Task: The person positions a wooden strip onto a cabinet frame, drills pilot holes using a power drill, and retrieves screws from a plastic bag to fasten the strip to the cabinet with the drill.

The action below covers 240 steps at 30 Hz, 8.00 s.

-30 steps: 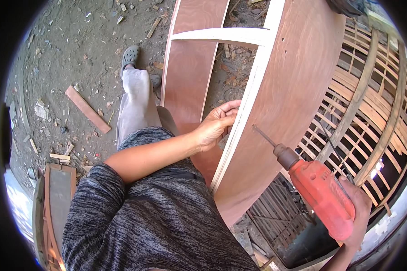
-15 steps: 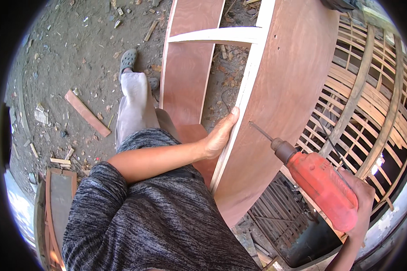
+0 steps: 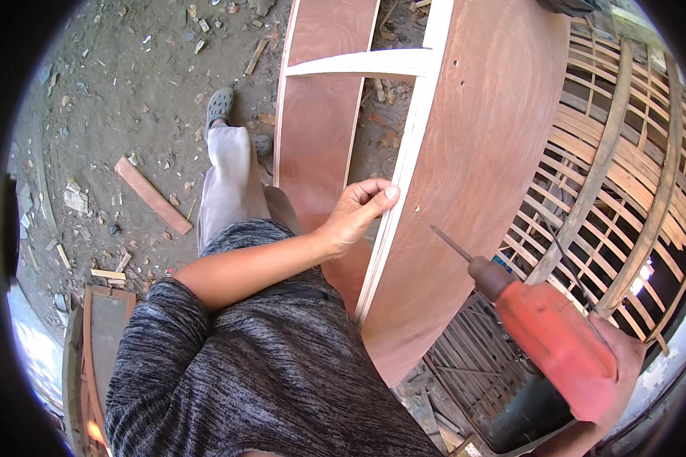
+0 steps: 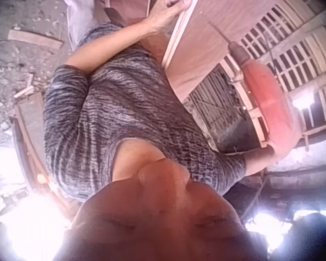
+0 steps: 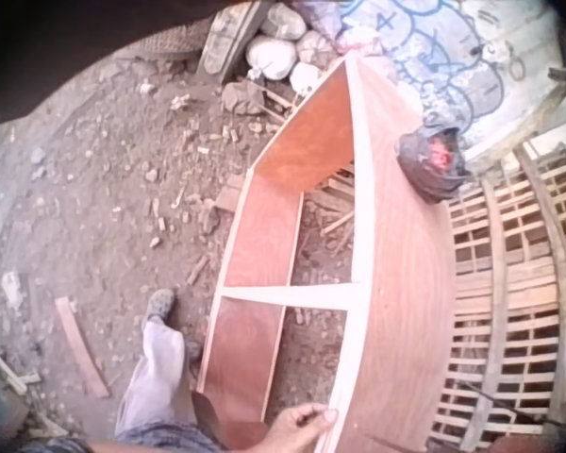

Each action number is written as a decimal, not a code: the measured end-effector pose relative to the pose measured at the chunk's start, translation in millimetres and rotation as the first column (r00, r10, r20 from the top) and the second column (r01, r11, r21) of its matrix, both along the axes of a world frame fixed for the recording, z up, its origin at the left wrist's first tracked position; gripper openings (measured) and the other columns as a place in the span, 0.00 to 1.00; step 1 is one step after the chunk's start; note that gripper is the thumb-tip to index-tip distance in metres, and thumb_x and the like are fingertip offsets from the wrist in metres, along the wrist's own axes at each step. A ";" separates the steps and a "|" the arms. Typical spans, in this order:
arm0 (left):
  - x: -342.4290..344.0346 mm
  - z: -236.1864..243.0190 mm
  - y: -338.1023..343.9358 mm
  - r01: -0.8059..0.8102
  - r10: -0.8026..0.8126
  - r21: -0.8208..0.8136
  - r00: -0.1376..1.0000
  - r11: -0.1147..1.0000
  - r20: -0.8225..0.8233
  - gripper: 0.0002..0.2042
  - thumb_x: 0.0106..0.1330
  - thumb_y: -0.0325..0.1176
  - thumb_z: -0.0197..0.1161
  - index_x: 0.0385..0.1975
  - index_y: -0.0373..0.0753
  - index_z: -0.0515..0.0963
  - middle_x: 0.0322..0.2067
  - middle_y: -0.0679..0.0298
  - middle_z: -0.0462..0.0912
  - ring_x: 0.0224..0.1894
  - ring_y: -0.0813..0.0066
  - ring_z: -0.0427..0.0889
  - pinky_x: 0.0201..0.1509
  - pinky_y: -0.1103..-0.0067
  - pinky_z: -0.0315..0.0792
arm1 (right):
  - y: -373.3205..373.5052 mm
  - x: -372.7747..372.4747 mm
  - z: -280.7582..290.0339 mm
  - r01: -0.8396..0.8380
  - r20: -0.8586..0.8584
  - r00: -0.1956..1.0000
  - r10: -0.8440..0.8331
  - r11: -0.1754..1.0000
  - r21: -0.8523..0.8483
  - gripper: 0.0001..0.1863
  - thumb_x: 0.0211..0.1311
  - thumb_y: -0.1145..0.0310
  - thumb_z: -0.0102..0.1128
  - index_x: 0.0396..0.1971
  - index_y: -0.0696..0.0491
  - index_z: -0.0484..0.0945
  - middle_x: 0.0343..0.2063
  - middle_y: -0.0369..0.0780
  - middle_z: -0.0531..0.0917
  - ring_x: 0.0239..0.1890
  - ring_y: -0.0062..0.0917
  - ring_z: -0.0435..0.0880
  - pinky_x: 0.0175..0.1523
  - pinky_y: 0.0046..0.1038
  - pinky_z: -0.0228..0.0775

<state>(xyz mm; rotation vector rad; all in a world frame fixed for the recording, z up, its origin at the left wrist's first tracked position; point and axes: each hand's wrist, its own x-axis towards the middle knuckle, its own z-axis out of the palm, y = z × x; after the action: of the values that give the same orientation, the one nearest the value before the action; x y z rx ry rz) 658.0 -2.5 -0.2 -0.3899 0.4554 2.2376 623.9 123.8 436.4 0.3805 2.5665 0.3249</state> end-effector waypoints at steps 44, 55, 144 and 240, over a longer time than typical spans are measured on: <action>-125.0 47.0 -6.1 -0.326 0.051 -0.405 0.827 0.854 -0.559 0.21 0.69 0.43 0.60 0.54 0.33 0.76 0.39 0.55 0.86 0.38 0.73 0.84 0.46 0.74 0.77 | 102.5 -35.4 -229.9 -0.438 0.414 0.731 0.543 0.838 -0.327 0.23 0.34 0.71 0.65 0.39 0.58 0.78 0.41 0.48 0.82 0.45 0.46 0.80 0.48 0.40 0.73; -130.2 99.2 -42.9 -0.479 -0.430 -0.652 0.497 0.588 -0.754 0.32 0.67 0.35 0.56 0.66 0.23 0.54 0.41 0.35 0.79 0.47 0.37 0.79 0.51 0.56 0.72 | -52.0 78.8 -199.4 -0.087 -0.673 0.652 -0.351 0.846 -0.525 0.23 0.57 0.75 0.62 0.54 0.60 0.73 0.55 0.49 0.76 0.58 0.42 0.76 0.63 0.39 0.65; 394.7 93.9 -34.5 0.896 -0.949 -0.366 -0.303 -0.253 -0.085 0.20 0.73 0.44 0.55 0.52 0.32 0.73 0.57 0.45 0.76 0.59 0.53 0.78 0.63 0.61 0.72 | -576.0 596.5 -443.1 0.227 -0.231 -0.972 -0.048 0.083 -0.970 0.19 0.58 0.78 0.61 0.52 0.56 0.75 0.42 0.42 0.82 0.45 0.25 0.84 0.42 0.25 0.77; 405.7 79.7 31.2 0.384 0.431 -0.298 -0.895 0.874 0.112 0.47 0.49 0.28 0.68 0.71 0.29 0.49 0.65 0.29 0.55 0.68 0.31 0.54 0.72 0.49 0.47 | -115.8 483.8 -436.0 -0.425 0.674 -0.348 -0.651 0.751 0.506 0.37 0.67 0.41 0.53 0.63 0.57 0.65 0.58 0.46 0.75 0.60 0.34 0.75 0.67 0.36 0.68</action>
<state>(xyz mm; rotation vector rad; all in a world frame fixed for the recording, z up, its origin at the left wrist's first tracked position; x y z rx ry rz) 1063.7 28.6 79.5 -2.9597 -0.6200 -0.1659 1107.7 7.9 0.4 0.3559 0.3620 0.9502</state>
